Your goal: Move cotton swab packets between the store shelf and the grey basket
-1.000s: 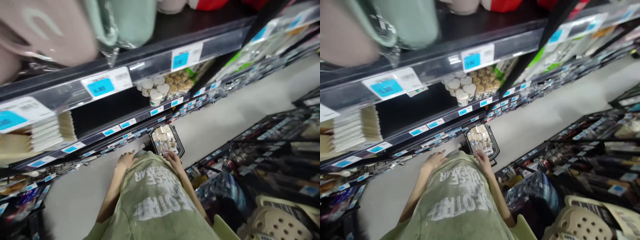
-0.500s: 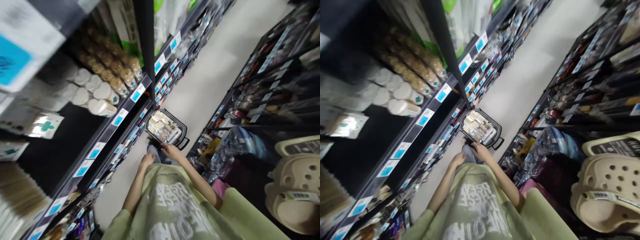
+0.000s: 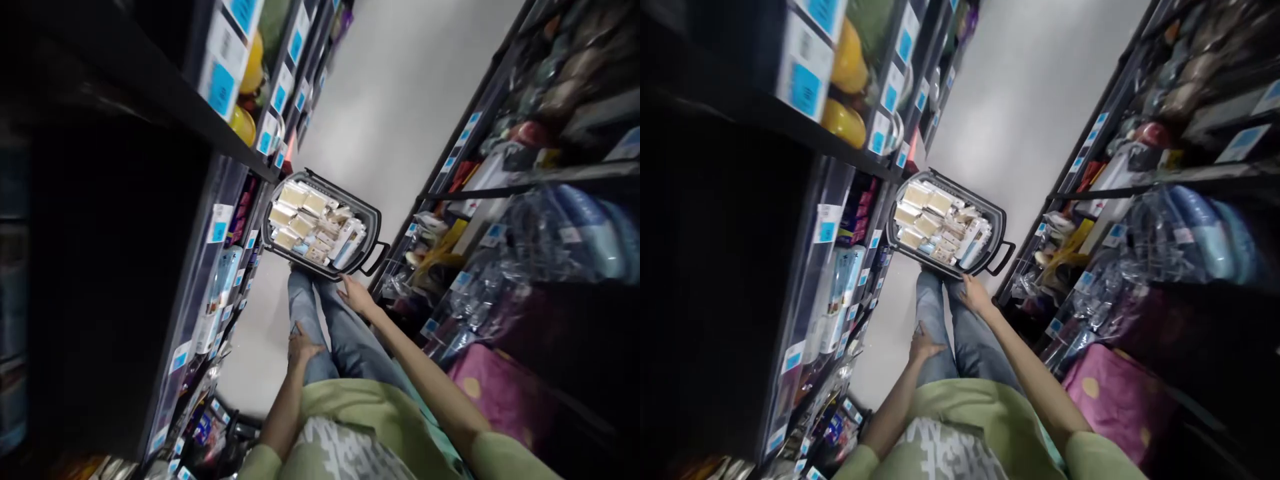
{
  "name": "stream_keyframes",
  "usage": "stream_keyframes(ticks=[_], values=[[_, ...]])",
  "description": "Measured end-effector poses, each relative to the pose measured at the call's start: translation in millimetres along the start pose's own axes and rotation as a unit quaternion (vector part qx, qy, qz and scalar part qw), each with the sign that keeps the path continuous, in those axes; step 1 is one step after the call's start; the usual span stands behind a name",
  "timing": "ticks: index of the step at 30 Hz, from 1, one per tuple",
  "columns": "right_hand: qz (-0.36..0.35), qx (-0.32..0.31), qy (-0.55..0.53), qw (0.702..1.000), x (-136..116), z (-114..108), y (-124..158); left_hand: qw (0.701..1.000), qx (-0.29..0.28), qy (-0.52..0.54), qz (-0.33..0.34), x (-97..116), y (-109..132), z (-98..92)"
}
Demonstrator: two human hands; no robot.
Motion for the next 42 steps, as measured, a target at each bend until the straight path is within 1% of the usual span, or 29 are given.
stream_keyframes(ticks=[2, 4, 6, 8, 10, 11, 13, 15, 16, 19, 22, 24, 26, 28, 31, 34, 37, 39, 42], values=[[0.019, 0.050, -0.037, 0.998, 9.2, 16.5, -50.2, 0.999, 0.049, -0.005, -0.011, 7.1, -13.7, -2.1], [0.045, 0.090, -0.047, 0.994, 17.6, 31.8, -97.3, 0.995, 0.101, -0.012, -0.003, 13.5, -24.4, -6.3], [0.060, 0.115, -0.039, 0.991, 23.3, 45.8, -137.0, 0.992, 0.125, -0.019, 0.005, 15.7, -33.6, -8.3], [0.069, 0.136, -0.027, 0.988, 27.5, 57.8, -165.4, 0.991, 0.133, -0.026, 0.013, 13.9, -42.0, -9.1], [0.076, 0.153, -0.020, 0.985, 31.1, 68.5, -180.1, 0.990, 0.140, -0.028, 0.023, 11.8, -48.6, -10.5], [0.072, 0.150, -0.018, 0.986, 31.7, 74.4, -182.4, 0.989, 0.144, -0.027, 0.028, 11.2, -51.1, -11.6], [0.047, 0.117, -0.019, 0.992, 30.2, 87.5, -178.0, 0.988, 0.152, -0.023, 0.034, 11.3, -54.2, -14.3], [0.014, 0.081, -0.028, 0.996, 26.3, 97.7, -164.2, 0.987, 0.156, -0.024, 0.036, 12.2, -55.3, -16.8], [0.004, 0.075, -0.033, 0.997, 24.8, 100.2, -155.5, 0.987, 0.154, -0.028, 0.037, 12.9, -55.5, -17.6], [0.010, 0.109, -0.047, 0.993, 25.2, 96.9, -131.9, 0.987, 0.154, -0.033, 0.043, 13.9, -55.3, -20.1], [0.030, 0.161, -0.054, 0.985, 30.2, 87.3, -121.7, 0.986, 0.158, -0.030, 0.044, 12.8, -55.7, -21.5], [0.030, 0.192, -0.062, 0.979, 33.6, 80.3, -124.8, 0.986, 0.160, -0.027, 0.044, 12.3, -56.9, -21.0], [0.028, 0.215, -0.067, 0.974, 37.4, 74.0, -134.6, 0.986, 0.160, -0.025, 0.046, 12.4, -58.7, -19.2], [0.028, 0.218, -0.062, 0.974, 40.4, 70.1, -148.3, 0.986, 0.159, -0.025, 0.048, 12.7, -60.7, -16.9], [0.020, 0.190, -0.030, 0.981, 38.3, 68.9, -167.2, 0.986, 0.159, -0.026, 0.052, 12.6, -62.6, -13.9], [-0.019, 0.124, 0.000, 0.992, 25.8, 76.4, -174.0, 0.985, 0.159, -0.030, 0.058, 13.0, -62.2, -13.5], [-0.050, 0.056, -0.016, 0.997, 12.4, 88.6, -166.5, 0.984, 0.163, -0.035, 0.057, 14.2, -60.8, -16.1], [-0.053, 0.046, -0.024, 0.997, 8.0, 93.1, -158.6, 0.984, 0.166, -0.037, 0.054, 15.4, -60.2, -18.6], [-0.063, 0.049, -0.032, 0.996, 6.6, 94.8, -149.1, 0.983, 0.170, -0.040, 0.053, 17.0, -60.2, -21.6]])
Point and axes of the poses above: each hand's wrist, its own y-axis away from the middle knuckle, its own z-axis out of the palm, x = y × z, the point moved 6 cm from there along -y, towards the middle knuckle, and after that the axes turned 9 degrees about x, right-handed, at the moved point
